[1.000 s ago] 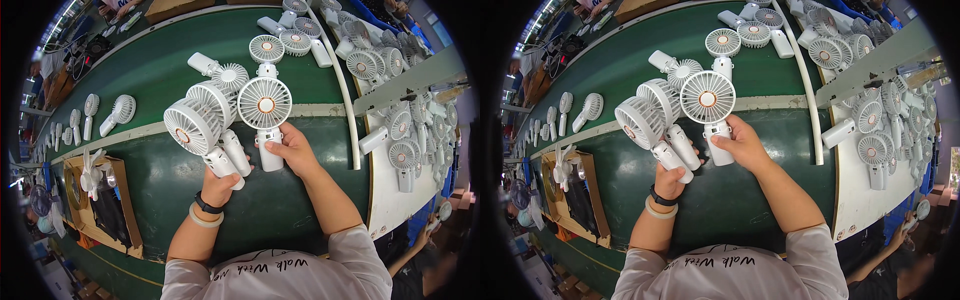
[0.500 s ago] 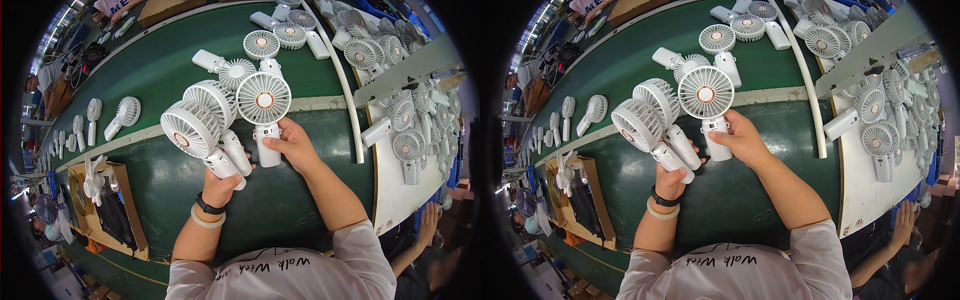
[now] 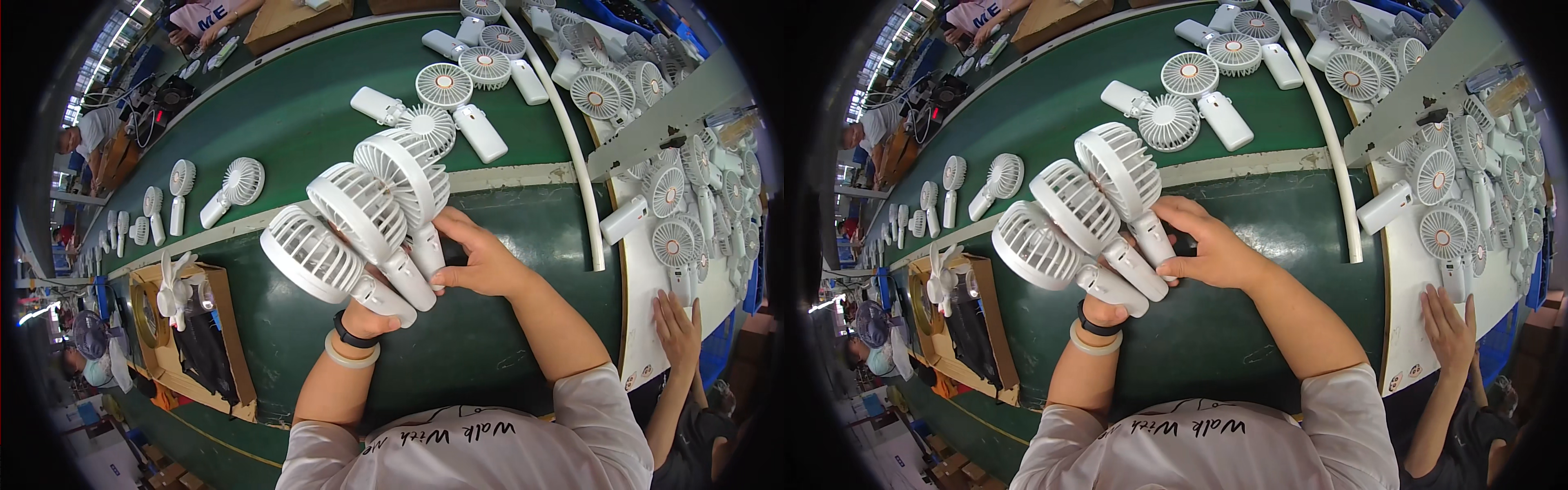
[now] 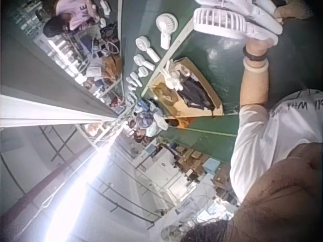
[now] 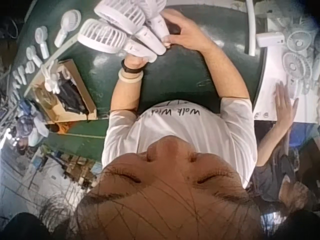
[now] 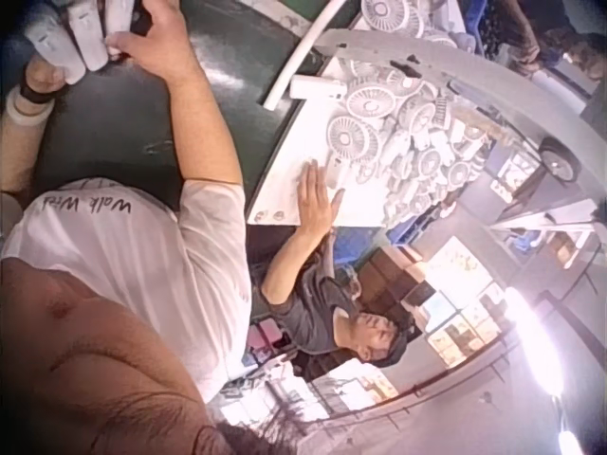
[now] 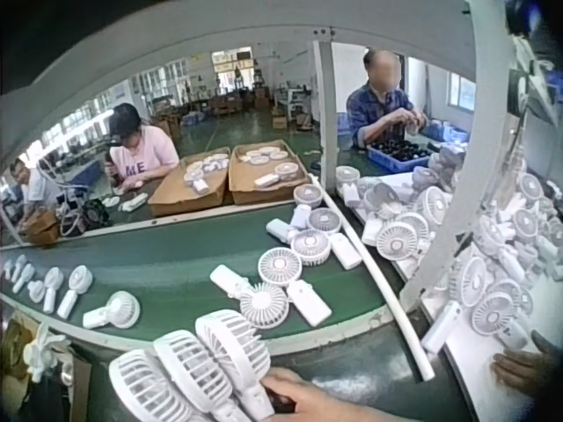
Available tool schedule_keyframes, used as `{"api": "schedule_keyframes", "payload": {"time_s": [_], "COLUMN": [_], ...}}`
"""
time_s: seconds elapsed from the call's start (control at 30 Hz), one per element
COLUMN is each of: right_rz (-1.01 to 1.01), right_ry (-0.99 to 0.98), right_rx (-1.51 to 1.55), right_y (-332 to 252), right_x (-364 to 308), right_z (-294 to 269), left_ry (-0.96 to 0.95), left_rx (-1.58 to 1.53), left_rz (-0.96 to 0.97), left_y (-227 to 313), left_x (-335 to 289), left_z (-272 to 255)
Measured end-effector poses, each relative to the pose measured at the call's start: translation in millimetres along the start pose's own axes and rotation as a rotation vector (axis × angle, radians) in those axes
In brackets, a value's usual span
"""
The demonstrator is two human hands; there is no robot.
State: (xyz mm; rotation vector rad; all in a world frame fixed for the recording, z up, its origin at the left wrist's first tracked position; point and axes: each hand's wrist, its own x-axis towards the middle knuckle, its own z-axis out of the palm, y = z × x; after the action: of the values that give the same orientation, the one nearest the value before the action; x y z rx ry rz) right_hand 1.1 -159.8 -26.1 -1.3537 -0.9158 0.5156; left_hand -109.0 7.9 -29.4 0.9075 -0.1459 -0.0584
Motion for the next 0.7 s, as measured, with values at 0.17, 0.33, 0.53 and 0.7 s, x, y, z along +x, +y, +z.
{"api": "schedule_keyframes", "payload": {"time_s": [0.17, 0.33, 0.53, 0.7], "right_rz": [0.029, 0.159, 0.265, 0.118], "right_ry": [-0.068, -0.008, 0.024, -0.028], "right_rx": [-0.003, 0.181, 1.039, 1.254], "right_y": [4.1, -6.4, -10.2, -22.0], "right_x": [-1.8, -8.6, -14.0, 4.3], "right_z": [-5.0, 23.9, 1.4, 4.2], "left_ry": [-0.044, 0.043, 0.22, 0.029], "left_rx": [0.006, 0.869, 1.413, 1.221], "left_rz": [0.002, 0.121, 0.193, 0.126], "left_y": [1.2, -28.8, -16.4, 30.6], "left_x": [-2.2, -5.0, -10.3, -39.3], "left_z": [0.1, 24.7, 90.9, 78.9]}}
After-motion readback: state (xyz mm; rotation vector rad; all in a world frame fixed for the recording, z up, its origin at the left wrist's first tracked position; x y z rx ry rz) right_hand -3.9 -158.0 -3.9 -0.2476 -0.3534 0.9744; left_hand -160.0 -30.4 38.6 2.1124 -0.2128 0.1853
